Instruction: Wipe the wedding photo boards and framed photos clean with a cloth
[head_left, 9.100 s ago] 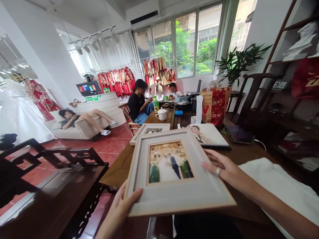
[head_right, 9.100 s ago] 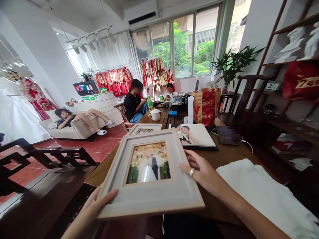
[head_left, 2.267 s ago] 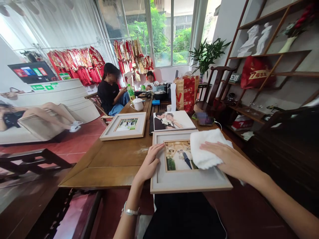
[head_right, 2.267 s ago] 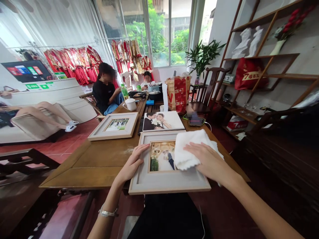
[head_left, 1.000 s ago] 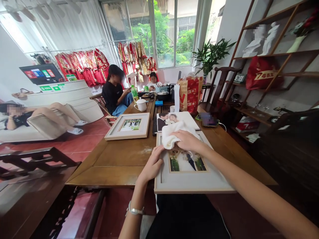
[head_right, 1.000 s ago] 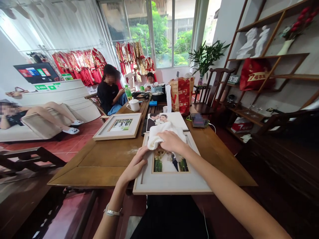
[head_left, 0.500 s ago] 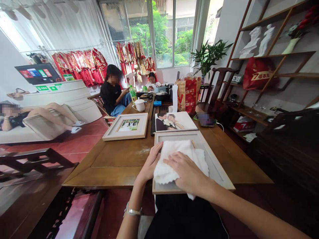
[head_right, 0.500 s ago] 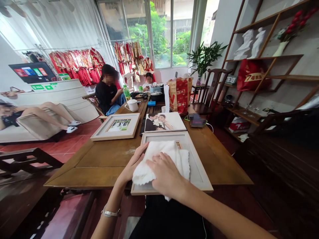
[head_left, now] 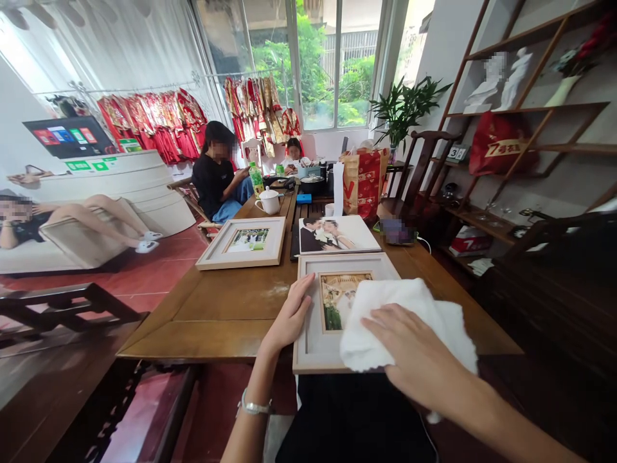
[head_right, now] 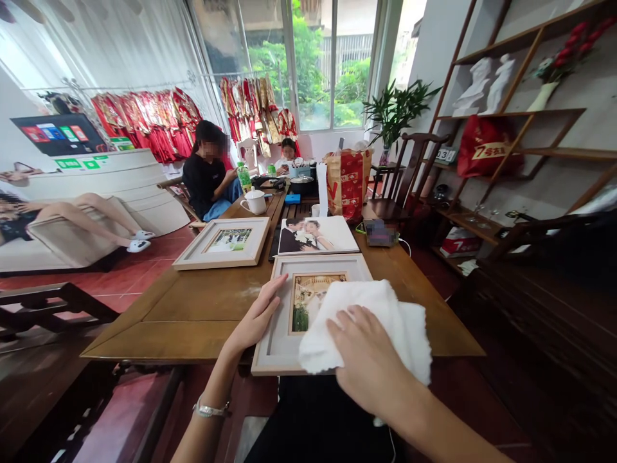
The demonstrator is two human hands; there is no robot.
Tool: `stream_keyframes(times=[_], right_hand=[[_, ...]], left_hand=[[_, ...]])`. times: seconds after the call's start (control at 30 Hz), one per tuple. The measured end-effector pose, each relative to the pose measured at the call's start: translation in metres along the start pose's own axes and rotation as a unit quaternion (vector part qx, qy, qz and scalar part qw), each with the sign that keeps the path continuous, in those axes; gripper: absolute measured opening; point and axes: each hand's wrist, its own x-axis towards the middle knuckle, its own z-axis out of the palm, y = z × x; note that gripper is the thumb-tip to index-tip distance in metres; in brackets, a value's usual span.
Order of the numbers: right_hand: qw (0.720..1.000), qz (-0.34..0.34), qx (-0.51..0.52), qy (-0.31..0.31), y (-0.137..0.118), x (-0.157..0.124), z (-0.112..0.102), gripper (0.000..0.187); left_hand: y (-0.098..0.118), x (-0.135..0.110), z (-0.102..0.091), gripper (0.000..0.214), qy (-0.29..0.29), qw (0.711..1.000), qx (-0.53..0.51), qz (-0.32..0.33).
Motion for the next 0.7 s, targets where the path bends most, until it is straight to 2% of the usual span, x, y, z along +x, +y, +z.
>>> stream_keyframes(times=[0.17,0.23,0.3,0.4,0.5,0.6,0.7], right_hand=[[0.992,-0.074,0.098,0.016,-0.057,0.015,0.026,0.083],[0.988,-0.105,0.113,0.01,-0.069,0.013,0.031,0.089],[0.983,-0.141,0.118,-0.01,-0.067,0.006,0.03,0.094],[0.982,-0.153,0.104,-0.041,-0.043,-0.012,0.021,0.098],[0.994,-0.088,0.06,-0.04,-0.004,-0.034,0.015,0.101],[0.999,-0.041,0.013,0.02,0.038,-0.05,0.016,0.098],[0.998,-0.012,-0.026,0.063,0.073,-0.046,0.019,0.094]], left_hand=[[0.0,-0.001,-0.001,0.042,-0.002,1.0,-0.014,-0.003],[0.0,-0.001,-0.001,0.042,-0.003,1.0,-0.019,-0.009],[0.001,-0.001,-0.001,0.044,-0.007,1.0,-0.022,-0.011],[0.002,0.0,-0.002,0.05,-0.02,1.0,-0.017,-0.002],[0.003,0.0,-0.003,0.054,-0.036,0.999,-0.007,0.002],[0.004,0.0,-0.004,0.057,-0.044,0.999,-0.006,0.002],[0.005,0.0,-0.005,0.06,-0.046,0.999,-0.005,0.002]])
